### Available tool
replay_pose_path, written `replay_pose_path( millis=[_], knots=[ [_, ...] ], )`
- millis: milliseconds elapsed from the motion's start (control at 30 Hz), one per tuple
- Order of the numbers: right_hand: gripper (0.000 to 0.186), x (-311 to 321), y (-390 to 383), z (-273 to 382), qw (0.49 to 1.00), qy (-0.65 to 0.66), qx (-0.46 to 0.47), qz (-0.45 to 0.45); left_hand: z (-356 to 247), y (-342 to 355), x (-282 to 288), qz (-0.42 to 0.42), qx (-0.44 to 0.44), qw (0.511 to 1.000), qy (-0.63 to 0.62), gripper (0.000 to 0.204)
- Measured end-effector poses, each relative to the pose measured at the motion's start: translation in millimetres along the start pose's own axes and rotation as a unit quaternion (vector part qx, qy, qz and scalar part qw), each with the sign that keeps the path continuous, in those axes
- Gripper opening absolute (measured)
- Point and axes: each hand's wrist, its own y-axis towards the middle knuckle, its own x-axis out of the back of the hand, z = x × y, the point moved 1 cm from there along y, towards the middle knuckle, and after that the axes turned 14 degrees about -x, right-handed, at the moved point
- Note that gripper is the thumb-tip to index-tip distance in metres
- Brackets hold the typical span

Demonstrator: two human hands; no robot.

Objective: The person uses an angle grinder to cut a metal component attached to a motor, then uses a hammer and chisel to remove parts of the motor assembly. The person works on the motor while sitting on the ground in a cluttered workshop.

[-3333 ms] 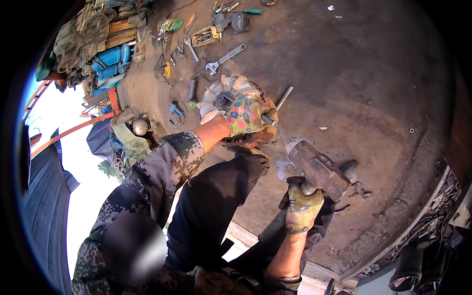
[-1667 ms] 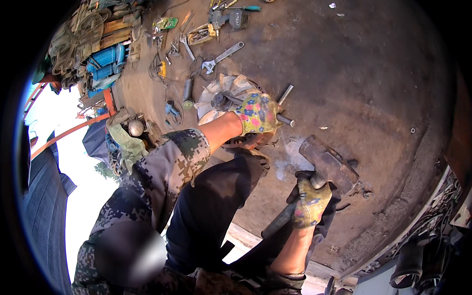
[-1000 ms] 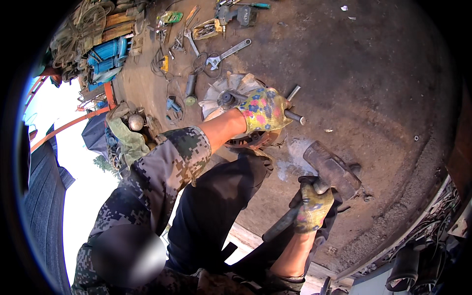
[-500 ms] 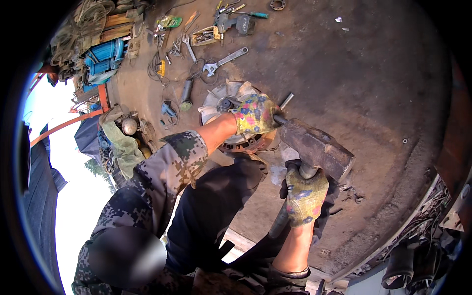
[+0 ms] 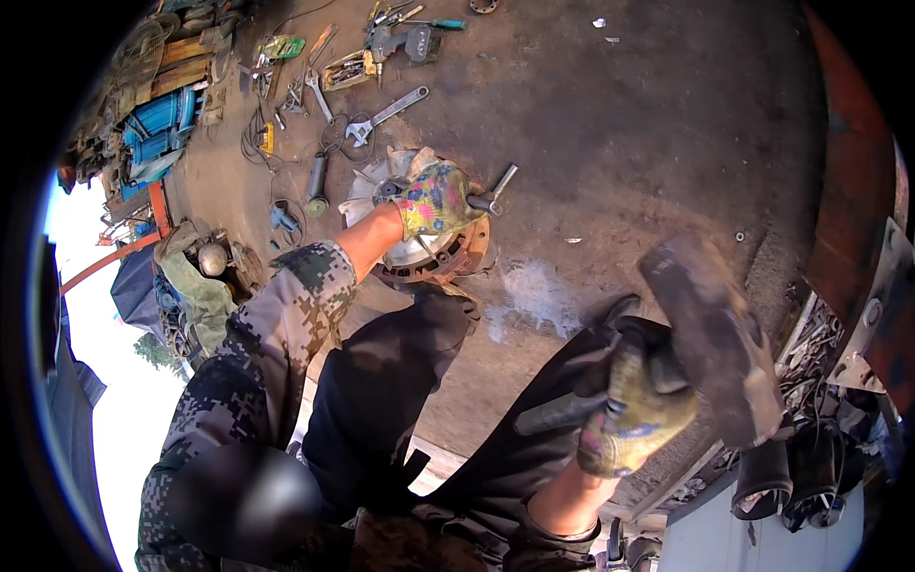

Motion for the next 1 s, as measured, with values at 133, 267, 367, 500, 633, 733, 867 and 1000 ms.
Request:
replay_pose_path(
  millis=[133, 267, 367, 500, 633, 733, 867, 1000],
  knots=[
    [0.021, 47.6, 46.0, -50.9, 0.943, 0.234, 0.085, 0.222, -9.8, 22.3, -7.3, -0.017, -0.068, 0.997, 0.034, 0.037],
    [0.015, -33.7, 53.0, -143.0, 0.961, -0.102, -0.128, 0.221, -19.2, 3.4, -35.7, -0.014, -0.096, 0.995, 0.018, 0.032],
    [0.009, -0.4, 50.4, -164.2, 0.960, -0.255, 0.032, 0.106, 7.6, 9.6, -28.3, 0.072, -0.175, 0.971, 0.149, 0.028],
    [0.005, 20.9, 5.6, -128.4, 0.967, -0.106, -0.189, 0.131, 7.8, 9.4, -32.4, 0.054, -0.147, 0.981, 0.114, 0.025],
    [0.010, 26.7, 9.4, -148.2, 0.960, -0.082, -0.229, 0.139, 6.2, 0.1, -27.5, 0.025, -0.176, 0.977, 0.114, 0.025],
    [0.007, 28.0, 9.8, -153.9, 0.956, -0.087, -0.239, 0.148, -4.1, -0.9, -30.1, 0.052, -0.152, 0.980, 0.117, 0.025],
    [0.005, 30.3, 12.5, -177.8, 0.963, -0.116, -0.193, 0.145, -5.5, 2.6, -21.7, 0.047, -0.167, 0.976, 0.133, 0.027],
    [0.004, 36.6, 20.6, -194.4, 0.967, -0.145, -0.150, 0.149, -9.5, 9.5, -12.2, 0.051, -0.136, 0.980, 0.135, 0.028]
  ],
)
